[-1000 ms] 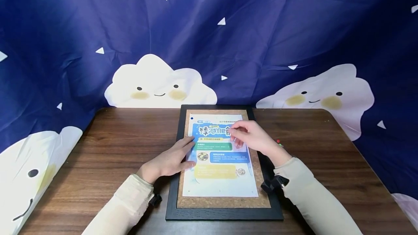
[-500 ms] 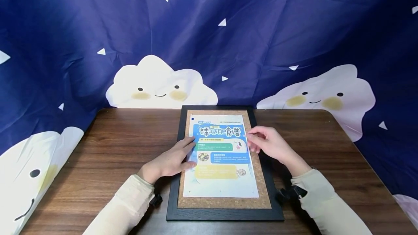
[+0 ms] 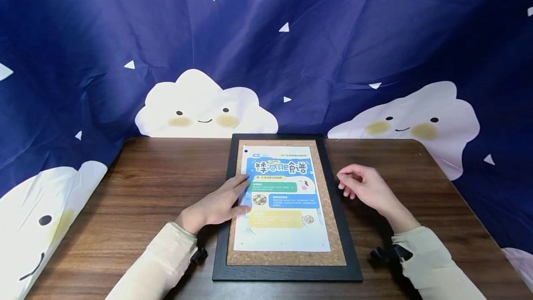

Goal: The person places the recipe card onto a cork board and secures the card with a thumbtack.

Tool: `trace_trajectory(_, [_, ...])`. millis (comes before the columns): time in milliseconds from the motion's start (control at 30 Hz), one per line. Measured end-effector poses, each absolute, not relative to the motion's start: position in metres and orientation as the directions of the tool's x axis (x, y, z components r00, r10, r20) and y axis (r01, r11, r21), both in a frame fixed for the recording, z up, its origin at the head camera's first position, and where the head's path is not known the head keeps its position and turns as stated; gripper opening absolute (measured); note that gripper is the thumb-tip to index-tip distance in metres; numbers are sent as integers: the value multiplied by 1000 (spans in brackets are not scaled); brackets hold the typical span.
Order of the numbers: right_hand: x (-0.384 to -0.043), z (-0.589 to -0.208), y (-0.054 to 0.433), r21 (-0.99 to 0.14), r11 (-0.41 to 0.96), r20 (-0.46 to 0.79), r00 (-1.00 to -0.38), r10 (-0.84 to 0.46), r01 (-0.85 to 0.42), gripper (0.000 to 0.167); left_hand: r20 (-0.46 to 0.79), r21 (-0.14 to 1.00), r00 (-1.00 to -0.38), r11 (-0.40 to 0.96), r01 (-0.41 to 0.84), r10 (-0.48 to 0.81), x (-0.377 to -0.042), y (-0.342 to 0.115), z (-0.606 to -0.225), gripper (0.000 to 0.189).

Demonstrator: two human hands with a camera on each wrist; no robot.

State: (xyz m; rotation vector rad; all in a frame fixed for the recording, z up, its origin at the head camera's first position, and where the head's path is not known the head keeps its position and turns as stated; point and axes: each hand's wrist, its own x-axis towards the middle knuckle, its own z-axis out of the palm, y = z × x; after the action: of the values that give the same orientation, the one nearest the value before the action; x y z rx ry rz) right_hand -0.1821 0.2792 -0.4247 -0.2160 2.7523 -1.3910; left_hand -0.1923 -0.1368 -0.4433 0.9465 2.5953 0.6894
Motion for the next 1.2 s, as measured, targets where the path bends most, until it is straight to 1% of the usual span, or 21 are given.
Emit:
trace_trajectory(133, [-179,-426,289,-792,605,14,-993,-117,-82,26,-96,553,-736,651,520,670,-195,-138,-447,77])
trace_trajectory(233, [-176,-426,294,-785,617,10,-996,-91,-65,27,-64,569,-732,627,532,679,-201,-142,-463,81])
trace_trajectory(300, [-175,-426,296,-779,624,10,-997,-77,-56,28,-34,558,-729,618,554,684,-206,-146,-477,85])
trace_trajectory(400, [-174,-428,300,-768,639,17,-998,-52,-46,26,-25,562,-726,611,558,687,-210,-148,-486,88])
trace_trajectory(433, [-174,-428,302,-765,642,18,-999,-44,-42,25,-14,546,-723,612,573,690,-212,-149,-492,88])
trace_trajectory(667, [-176,-435,312,-721,693,13,-1000,25,8,21,-37,594,-721,596,540,691,-207,-146,-477,88])
trace_trajectory(867, [-179,-444,319,-614,787,-5,-998,69,57,20,-20,579,-730,603,549,683,-208,-147,-484,87])
trace_trajectory(1033, [-181,-448,320,-527,847,-9,-997,79,72,24,-31,586,-730,604,540,682,-201,-144,-469,84])
trace_trajectory(1200, [-185,-450,320,-496,865,-29,-997,71,76,25,-82,563,-743,646,515,664,-192,-138,-449,77])
